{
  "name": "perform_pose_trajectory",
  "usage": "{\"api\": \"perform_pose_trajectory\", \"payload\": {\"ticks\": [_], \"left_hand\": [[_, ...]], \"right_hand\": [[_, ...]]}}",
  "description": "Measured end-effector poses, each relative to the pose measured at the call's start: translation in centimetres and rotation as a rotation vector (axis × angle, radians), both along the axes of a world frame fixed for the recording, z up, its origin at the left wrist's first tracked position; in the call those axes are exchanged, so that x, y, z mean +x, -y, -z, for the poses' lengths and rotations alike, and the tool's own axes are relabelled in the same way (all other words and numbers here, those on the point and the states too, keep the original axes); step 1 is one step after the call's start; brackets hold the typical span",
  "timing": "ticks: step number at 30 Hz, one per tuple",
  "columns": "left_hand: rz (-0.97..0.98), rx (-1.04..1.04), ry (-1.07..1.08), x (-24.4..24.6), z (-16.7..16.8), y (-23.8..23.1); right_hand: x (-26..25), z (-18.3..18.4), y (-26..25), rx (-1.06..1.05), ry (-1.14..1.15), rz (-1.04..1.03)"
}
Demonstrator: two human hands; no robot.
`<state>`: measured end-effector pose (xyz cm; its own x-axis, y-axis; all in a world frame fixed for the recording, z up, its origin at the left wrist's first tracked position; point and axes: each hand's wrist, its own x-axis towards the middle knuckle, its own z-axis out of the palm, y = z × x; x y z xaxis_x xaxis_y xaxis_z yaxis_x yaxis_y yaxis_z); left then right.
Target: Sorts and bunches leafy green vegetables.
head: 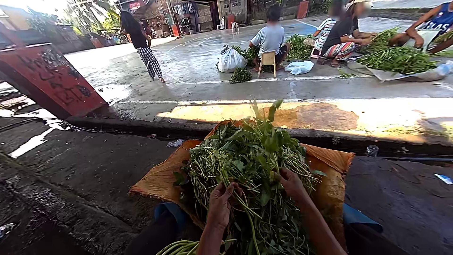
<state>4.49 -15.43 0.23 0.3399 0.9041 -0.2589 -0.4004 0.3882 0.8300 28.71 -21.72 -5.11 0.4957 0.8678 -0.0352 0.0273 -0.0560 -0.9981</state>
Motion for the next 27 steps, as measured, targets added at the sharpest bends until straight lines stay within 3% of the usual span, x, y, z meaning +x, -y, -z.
{"api": "perform_pose_trajectory", "payload": {"ticks": [4,9,12,14,17,19,21,25,27], "left_hand": [[-0.071,0.020,-0.030,0.1,-0.6,-0.5],[-0.108,-0.019,-0.059,-0.4,0.4,0.1],[-0.105,-0.014,-0.071,-0.3,0.5,0.3],[-0.092,-0.009,-0.072,0.1,0.6,0.6],[-0.037,0.036,-0.092,1.2,0.6,1.2],[0.013,0.105,-0.110,1.7,1.1,1.5],[0.052,0.178,-0.134,2.0,1.8,1.8],[0.077,0.271,-0.190,2.4,2.5,1.9],[0.075,0.293,-0.202,2.7,2.7,1.8]], "right_hand": [[-0.4,3.8,-1.0,-0.153,-0.009,0.057],[0.5,5.4,-1.1,-0.451,0.428,0.371],[-0.1,5.9,-1.3,-0.292,0.484,0.614],[-0.7,5.4,-1.4,-0.150,0.247,0.722],[-1.4,3.2,-1.4,0.127,-0.353,0.878],[-0.9,1.4,-0.5,0.260,-0.565,0.897],[-0.3,0.6,0.3,0.288,-0.504,0.851],[-0.2,-1.3,2.0,0.400,-0.116,0.705],[-0.7,-2.4,2.5,0.337,0.069,0.577]]}}
